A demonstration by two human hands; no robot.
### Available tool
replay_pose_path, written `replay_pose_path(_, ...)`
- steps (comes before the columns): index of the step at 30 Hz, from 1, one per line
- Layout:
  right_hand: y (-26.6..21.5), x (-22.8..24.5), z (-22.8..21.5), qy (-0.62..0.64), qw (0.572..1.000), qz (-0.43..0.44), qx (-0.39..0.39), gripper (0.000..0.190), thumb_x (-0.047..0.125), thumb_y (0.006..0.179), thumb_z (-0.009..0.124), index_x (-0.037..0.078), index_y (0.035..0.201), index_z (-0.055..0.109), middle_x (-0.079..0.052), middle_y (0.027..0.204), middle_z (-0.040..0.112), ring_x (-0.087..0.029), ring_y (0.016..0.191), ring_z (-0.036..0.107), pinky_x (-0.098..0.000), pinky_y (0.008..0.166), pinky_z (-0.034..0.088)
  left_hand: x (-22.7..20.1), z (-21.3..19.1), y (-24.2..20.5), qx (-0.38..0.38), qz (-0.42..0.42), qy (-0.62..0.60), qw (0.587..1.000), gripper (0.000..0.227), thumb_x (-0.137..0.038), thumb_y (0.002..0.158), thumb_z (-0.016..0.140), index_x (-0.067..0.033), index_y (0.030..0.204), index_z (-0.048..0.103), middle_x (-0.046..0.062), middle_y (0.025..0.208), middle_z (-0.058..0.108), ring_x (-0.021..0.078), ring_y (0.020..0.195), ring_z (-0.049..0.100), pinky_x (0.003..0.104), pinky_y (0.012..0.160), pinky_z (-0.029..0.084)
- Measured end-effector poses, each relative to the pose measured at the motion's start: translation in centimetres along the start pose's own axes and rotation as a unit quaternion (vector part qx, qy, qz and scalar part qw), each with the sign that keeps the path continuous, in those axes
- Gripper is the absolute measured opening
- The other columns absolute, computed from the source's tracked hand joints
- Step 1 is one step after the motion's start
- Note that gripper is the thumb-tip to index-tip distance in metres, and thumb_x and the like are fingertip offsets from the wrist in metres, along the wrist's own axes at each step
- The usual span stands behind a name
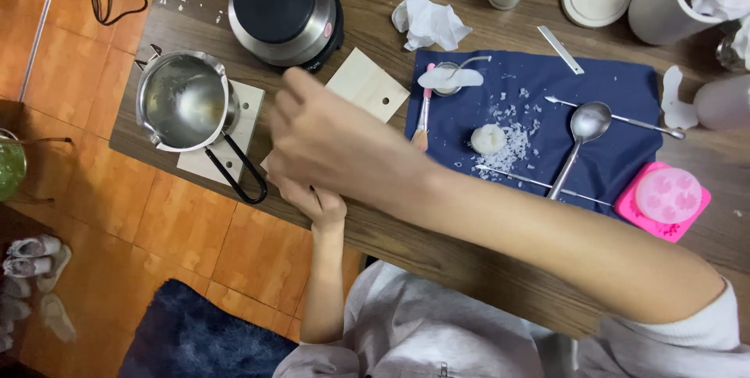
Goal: Cleaning wax residue from a blue silicone mat and a small wax component using a metal scraping tool and a brush.
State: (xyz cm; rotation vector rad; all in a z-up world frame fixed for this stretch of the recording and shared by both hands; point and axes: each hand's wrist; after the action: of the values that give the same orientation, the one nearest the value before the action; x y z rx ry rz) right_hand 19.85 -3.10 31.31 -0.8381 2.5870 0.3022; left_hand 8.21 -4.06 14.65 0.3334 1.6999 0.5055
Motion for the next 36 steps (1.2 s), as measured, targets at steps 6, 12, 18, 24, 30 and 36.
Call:
replay_pose_path(6,-4.9,-2.5,-0.4,0.020,0.988,0.060,-0.143,0.023,0.010,0.091,0.060,0.020,0.072,0.052,0.005,0.070,0.045,-0.013,0.068,0.045,-0.0267,0.074,0.042,0.3,-0.2,-0.2,0.001,-0.095,-0.138,0.986,0.040,-0.028,0.101,0.033,-0.0028,0.131,0.042,0.015,0.123,0.055,0.0229,0.096,0.057,0.029,0.078,0.044)
replay_pose_path(12,-9.8,-2.0,1.1,0.071,0.964,0.116,-0.228,0.006,0.012,0.098,0.064,0.011,0.093,0.063,0.003,0.070,0.049,-0.013,0.061,0.043,-0.0257,0.058,0.030,-0.7,0.3,-1.7,0.065,-0.285,-0.367,0.883,0.041,-0.025,0.098,0.040,0.0035,0.126,0.050,0.023,0.122,0.058,0.0293,0.098,0.063,0.030,0.084,0.050)
replay_pose_path(18,-14.3,0.0,4.4,0.101,0.951,0.159,-0.247,0.006,0.019,0.095,0.067,0.013,0.094,0.066,0.004,0.075,0.061,-0.011,0.061,0.052,-0.0270,0.060,0.026,-0.9,0.4,-2.4,0.043,-0.296,-0.353,0.886,0.041,-0.023,0.099,0.043,0.0062,0.127,0.050,0.029,0.122,0.056,0.0273,0.110,0.055,0.030,0.085,0.046)
replay_pose_path(24,-17.4,1.7,7.0,0.184,0.916,0.209,-0.288,0.029,0.006,0.088,0.044,0.011,0.087,0.072,0.000,0.065,0.058,-0.015,0.062,0.053,-0.0269,0.065,0.036,0.5,0.6,-3.7,0.108,-0.285,-0.394,0.867,0.032,-0.011,0.094,0.048,0.0027,0.122,0.053,0.019,0.108,0.060,0.0204,0.094,0.058,0.027,0.077,0.047)
replay_pose_path(30,-20.8,2.3,8.4,0.295,0.871,0.270,-0.284,0.015,0.015,0.091,0.057,0.011,0.090,0.071,0.001,0.071,0.064,-0.017,0.065,0.058,-0.0276,0.066,0.038,1.8,1.4,-6.2,0.195,-0.356,-0.563,0.719,0.037,-0.013,0.088,0.059,0.0096,0.116,0.053,0.020,0.109,0.058,0.0212,0.102,0.058,0.034,0.091,0.047)
replay_pose_path(36,-21.9,2.7,8.1,0.348,0.844,0.293,-0.283,0.015,0.019,0.091,0.058,0.012,0.086,0.070,0.000,0.066,0.061,-0.019,0.063,0.059,-0.0301,0.064,0.040,1.1,2.4,-6.9,0.256,-0.377,-0.602,0.655,0.034,-0.021,0.089,0.058,0.0028,0.113,0.053,0.017,0.101,0.047,0.0129,0.074,0.048,0.025,0.067,0.039)
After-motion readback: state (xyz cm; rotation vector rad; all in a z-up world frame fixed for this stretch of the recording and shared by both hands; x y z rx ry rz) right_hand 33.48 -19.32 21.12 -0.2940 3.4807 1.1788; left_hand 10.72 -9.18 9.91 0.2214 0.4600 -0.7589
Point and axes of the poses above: each hand's wrist, its own y-axis towards the middle knuckle, its own z-axis out of the palm, x = y × z
